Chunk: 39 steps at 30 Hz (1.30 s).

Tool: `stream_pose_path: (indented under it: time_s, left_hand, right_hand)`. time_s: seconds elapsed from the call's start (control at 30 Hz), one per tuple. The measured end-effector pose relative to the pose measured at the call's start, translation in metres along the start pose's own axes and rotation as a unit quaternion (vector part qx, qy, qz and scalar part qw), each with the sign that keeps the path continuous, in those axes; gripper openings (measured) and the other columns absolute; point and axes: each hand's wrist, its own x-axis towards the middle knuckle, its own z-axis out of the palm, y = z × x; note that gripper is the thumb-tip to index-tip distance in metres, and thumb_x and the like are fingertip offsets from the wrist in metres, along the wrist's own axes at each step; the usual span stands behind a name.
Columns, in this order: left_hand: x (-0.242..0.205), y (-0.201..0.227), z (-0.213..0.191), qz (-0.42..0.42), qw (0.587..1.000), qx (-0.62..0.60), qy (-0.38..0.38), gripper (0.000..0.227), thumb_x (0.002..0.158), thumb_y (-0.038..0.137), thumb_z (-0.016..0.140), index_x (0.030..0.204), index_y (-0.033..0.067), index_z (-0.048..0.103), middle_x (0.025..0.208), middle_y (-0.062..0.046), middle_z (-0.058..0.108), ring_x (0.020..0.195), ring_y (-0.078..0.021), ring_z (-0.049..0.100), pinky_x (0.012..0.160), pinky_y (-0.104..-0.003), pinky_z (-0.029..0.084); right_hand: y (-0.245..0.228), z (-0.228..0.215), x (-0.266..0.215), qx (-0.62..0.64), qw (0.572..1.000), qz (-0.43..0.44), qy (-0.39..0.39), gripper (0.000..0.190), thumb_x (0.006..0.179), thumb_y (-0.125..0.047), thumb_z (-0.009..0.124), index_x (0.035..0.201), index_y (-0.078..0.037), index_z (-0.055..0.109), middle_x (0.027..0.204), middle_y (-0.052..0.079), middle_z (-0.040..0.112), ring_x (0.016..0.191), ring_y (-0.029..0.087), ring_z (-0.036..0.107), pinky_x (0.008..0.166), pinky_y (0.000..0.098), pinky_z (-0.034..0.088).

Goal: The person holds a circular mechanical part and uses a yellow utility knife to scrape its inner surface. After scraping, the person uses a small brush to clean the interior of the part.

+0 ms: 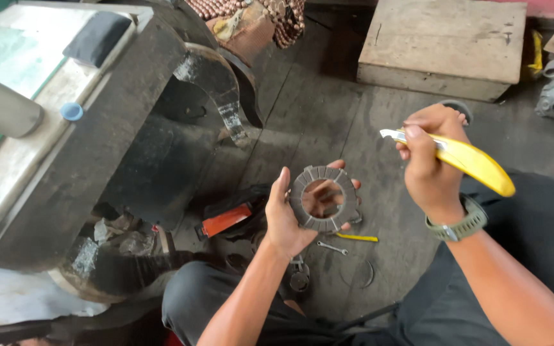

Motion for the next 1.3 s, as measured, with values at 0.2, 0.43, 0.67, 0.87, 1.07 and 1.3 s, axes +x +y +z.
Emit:
stream_pose_path:
  time_s: [0.2,0.43,0.67,0.87,1.07,1.3]
  left_hand:
    - [0.003,-0.006,-0.017,0.005,0.997,0.078,0.009,0.093,0.094,0.075,0.044,0.157,0.0062,0.048,0.11,-0.01,0.074,0.102,-0.0263,0.072,0.077,-0.067,0.06]
    - [-0.002,-0.01,-0.025,0.009,1.0,0.02,-0.001,0.092,0.093,0.074,0.047,0.153,0.0053,0.052,0.118,-0.02,0.07,0.103,-0.0338,0.07,0.079,-0.064,0.064]
    - [-0.004,-0.009,-0.043,0.012,0.997,0.074,-0.015,0.092,0.098,0.072,0.04,0.16,0.005,0.043,0.125,-0.018,0.068,0.109,-0.0302,0.069,0.08,-0.064,0.061]
    - [-0.006,-0.008,-0.055,-0.003,0.999,0.04,-0.028,0.091,0.098,0.07,0.038,0.163,0.0057,0.037,0.139,-0.029,0.06,0.113,-0.0371,0.068,0.076,-0.064,0.062]
    - [-0.006,-0.007,-0.045,-0.023,0.999,-0.005,-0.022,0.091,0.098,0.07,0.04,0.161,0.0051,0.039,0.12,-0.024,0.065,0.096,-0.0316,0.068,0.067,-0.065,0.063]
    - [0.002,-0.011,-0.061,-0.019,0.999,0.015,-0.022,0.096,0.097,0.073,0.035,0.16,0.0018,0.039,0.133,-0.032,0.061,0.108,-0.0408,0.07,0.071,-0.065,0.064]
  right_hand:
    - [0.079,-0.001,-0.02,-0.061,0.997,0.027,-0.05,0.006,0.099,0.0,0.062,0.098,-0.002,0.056,0.088,0.018,0.062,0.08,0.028,0.064,0.071,0.0352,0.047]
    - [0.196,0.016,-0.097,-0.196,0.945,0.211,-0.153,0.015,0.086,-0.017,0.066,0.088,-0.002,0.064,0.077,0.023,0.068,0.079,0.04,0.069,0.067,0.0479,0.05]
    - [0.311,-0.001,-0.211,-0.377,0.794,0.316,-0.358,0.043,0.081,-0.032,0.073,0.112,-0.005,0.063,0.111,0.024,0.075,0.111,0.043,0.071,0.093,0.0544,0.057]
    - [0.349,-0.008,-0.26,-0.417,0.709,0.394,-0.411,0.047,0.083,-0.037,0.074,0.12,-0.01,0.063,0.114,0.016,0.078,0.111,0.037,0.074,0.09,0.0529,0.06]
    - [0.366,-0.025,-0.271,-0.422,0.695,0.412,-0.411,0.049,0.082,-0.031,0.076,0.122,-0.005,0.064,0.115,0.021,0.077,0.11,0.041,0.074,0.088,0.0552,0.059]
    - [0.404,-0.042,-0.295,-0.444,0.672,0.409,-0.429,0.056,0.082,-0.035,0.077,0.125,-0.002,0.062,0.12,0.023,0.076,0.114,0.043,0.072,0.094,0.0554,0.058]
